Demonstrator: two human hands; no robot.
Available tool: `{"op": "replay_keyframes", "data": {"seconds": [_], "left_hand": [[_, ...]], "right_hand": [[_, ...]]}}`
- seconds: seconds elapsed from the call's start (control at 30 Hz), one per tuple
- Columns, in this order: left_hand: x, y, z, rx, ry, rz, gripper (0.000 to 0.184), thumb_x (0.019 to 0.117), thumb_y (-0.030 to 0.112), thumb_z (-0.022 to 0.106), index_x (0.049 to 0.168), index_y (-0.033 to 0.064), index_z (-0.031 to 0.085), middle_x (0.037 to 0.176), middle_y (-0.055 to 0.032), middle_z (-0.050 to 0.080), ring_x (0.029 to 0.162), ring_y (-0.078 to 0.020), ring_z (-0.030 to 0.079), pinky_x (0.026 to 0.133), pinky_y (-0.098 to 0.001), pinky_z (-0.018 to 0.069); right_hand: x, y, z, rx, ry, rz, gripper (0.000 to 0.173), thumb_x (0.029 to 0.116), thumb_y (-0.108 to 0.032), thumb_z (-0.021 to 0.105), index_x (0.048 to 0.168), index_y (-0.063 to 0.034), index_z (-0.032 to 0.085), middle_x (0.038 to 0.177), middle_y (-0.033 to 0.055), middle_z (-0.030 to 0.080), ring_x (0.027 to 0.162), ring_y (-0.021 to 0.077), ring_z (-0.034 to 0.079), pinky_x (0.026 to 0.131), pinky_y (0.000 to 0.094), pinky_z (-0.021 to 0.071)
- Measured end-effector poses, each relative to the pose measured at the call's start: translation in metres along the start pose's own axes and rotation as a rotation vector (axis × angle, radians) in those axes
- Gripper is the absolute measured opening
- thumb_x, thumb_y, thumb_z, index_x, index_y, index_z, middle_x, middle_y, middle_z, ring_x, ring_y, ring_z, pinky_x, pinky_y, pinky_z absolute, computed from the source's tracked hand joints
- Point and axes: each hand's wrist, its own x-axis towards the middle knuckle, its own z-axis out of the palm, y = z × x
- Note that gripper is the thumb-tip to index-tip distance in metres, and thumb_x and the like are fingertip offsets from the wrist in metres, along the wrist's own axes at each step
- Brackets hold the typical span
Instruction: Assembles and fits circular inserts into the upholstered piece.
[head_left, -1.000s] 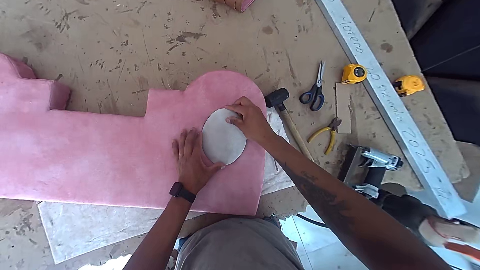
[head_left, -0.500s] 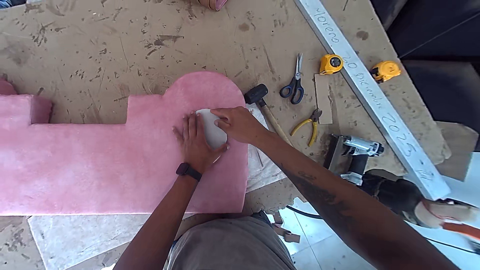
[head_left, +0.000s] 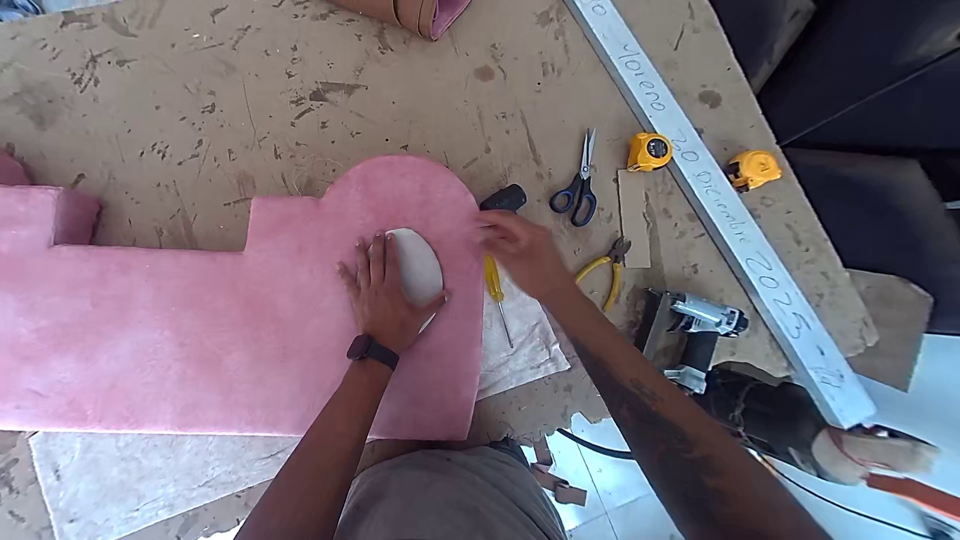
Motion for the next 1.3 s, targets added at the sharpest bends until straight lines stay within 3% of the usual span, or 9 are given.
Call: {"op": "replay_keyframes", "data": {"seconds": [0.13, 0.27, 0.37, 0.47, 0.57, 0.73, 0.97, 1.13, 1.3], "left_hand": [[-0.004, -0.003, 0.0, -0.012, 0.008, -0.046, 0.143, 0.0554, 0.103, 0.052, 0.165, 0.0178, 0.021, 0.173, -0.0037, 0.014, 0.16, -0.0302, 0.003, 0.124, -0.0673, 0.0002], [-0.008, -0.002, 0.003, -0.011, 0.056, -0.108, 0.151, 0.0478, 0.105, 0.053, 0.164, 0.0139, 0.023, 0.172, -0.0125, 0.011, 0.159, -0.0356, 0.004, 0.125, -0.0655, 0.0035], [-0.011, 0.001, 0.002, -0.009, 0.058, -0.147, 0.156, 0.045, 0.107, 0.053, 0.164, 0.0111, 0.022, 0.173, -0.0135, 0.009, 0.159, -0.036, 0.002, 0.125, -0.0656, 0.002], [-0.012, 0.003, 0.001, -0.019, 0.07, -0.18, 0.157, 0.0438, 0.107, 0.053, 0.164, 0.0095, 0.024, 0.172, -0.015, 0.011, 0.159, -0.0377, 0.004, 0.125, -0.0668, 0.003], [-0.018, 0.005, 0.002, -0.021, 0.073, -0.205, 0.156, 0.0439, 0.106, 0.054, 0.163, 0.0096, 0.025, 0.172, -0.0152, 0.011, 0.159, -0.0382, 0.002, 0.124, -0.0674, 0.0018], [-0.025, 0.01, 0.001, -0.029, 0.078, -0.25, 0.156, 0.0432, 0.105, 0.056, 0.163, 0.0105, 0.026, 0.172, -0.0138, 0.012, 0.159, -0.0371, 0.003, 0.124, -0.0678, 0.0028], [-0.022, 0.01, -0.003, -0.005, 0.071, -0.286, 0.158, 0.0421, 0.105, 0.056, 0.164, 0.01, 0.023, 0.172, -0.0135, 0.011, 0.159, -0.037, 0.004, 0.124, -0.0684, 0.0043], [-0.03, 0.009, 0.0, -0.017, 0.086, -0.274, 0.156, 0.0441, 0.105, 0.056, 0.164, 0.0105, 0.023, 0.172, -0.0135, 0.013, 0.159, -0.0371, 0.005, 0.124, -0.0686, 0.0052], [-0.025, 0.009, -0.006, -0.006, 0.062, -0.291, 0.157, 0.0429, 0.105, 0.055, 0.164, 0.0101, 0.025, 0.172, -0.0135, 0.012, 0.159, -0.038, 0.005, 0.124, -0.0683, 0.0059]], "right_hand": [[-0.044, 0.072, -0.041, -0.536, 0.127, 0.254, 0.065, 0.0925, -0.058, 0.068, 0.136, -0.0113, 0.061, 0.128, 0.0192, 0.063, 0.117, 0.0411, 0.061, 0.094, 0.0661, 0.0512], [-0.055, 0.104, -0.023, -0.693, 0.111, 0.37, 0.048, 0.0942, -0.04, 0.073, 0.134, -0.0167, 0.06, 0.119, 0.0166, 0.064, 0.103, 0.0397, 0.066, 0.08, 0.0638, 0.0554], [-0.053, 0.065, -0.033, -0.463, 0.107, 0.373, 0.037, 0.103, -0.033, 0.061, 0.133, -0.0123, 0.062, 0.116, 0.0131, 0.065, 0.093, 0.032, 0.067, 0.077, 0.0583, 0.0575], [-0.066, -0.02, -0.047, 0.03, 0.092, 0.158, 0.041, 0.1088, -0.043, 0.044, 0.132, -0.0122, 0.056, 0.076, 0.0079, 0.061, 0.051, 0.0229, 0.057, 0.044, 0.0395, 0.0531], [-0.075, -0.093, -0.049, 0.327, 0.152, -0.063, 0.051, 0.1052, -0.061, 0.038, 0.122, -0.0148, 0.049, 0.069, 0.0022, 0.052, 0.044, 0.0187, 0.048, 0.036, 0.0352, 0.0476], [-0.074, -0.011, 0.006, -0.263, -0.268, 0.153, 0.045, 0.107, -0.055, 0.038, 0.11, -0.0143, 0.058, 0.065, 0.0044, 0.053, 0.055, 0.0219, 0.057, 0.052, 0.045, 0.0512], [-0.036, -0.092, -0.044, 0.341, -0.095, -0.025, 0.056, 0.1067, -0.061, 0.03, 0.108, -0.0114, 0.058, 0.061, 0.0049, 0.05, 0.039, 0.0194, 0.047, 0.034, 0.0352, 0.0477], [-0.053, -0.006, 0.002, -0.176, -0.389, 0.199, 0.052, 0.1067, -0.058, 0.036, 0.11, -0.013, 0.062, 0.071, 0.0069, 0.058, 0.062, 0.0235, 0.06, 0.058, 0.0483, 0.0542], [-0.011, -0.065, -0.033, 0.148, -0.329, 0.187, 0.053, 0.1093, -0.054, 0.03, 0.105, -0.0099, 0.059, 0.062, 0.0061, 0.049, 0.043, 0.0195, 0.045, 0.038, 0.0349, 0.0426]]}}
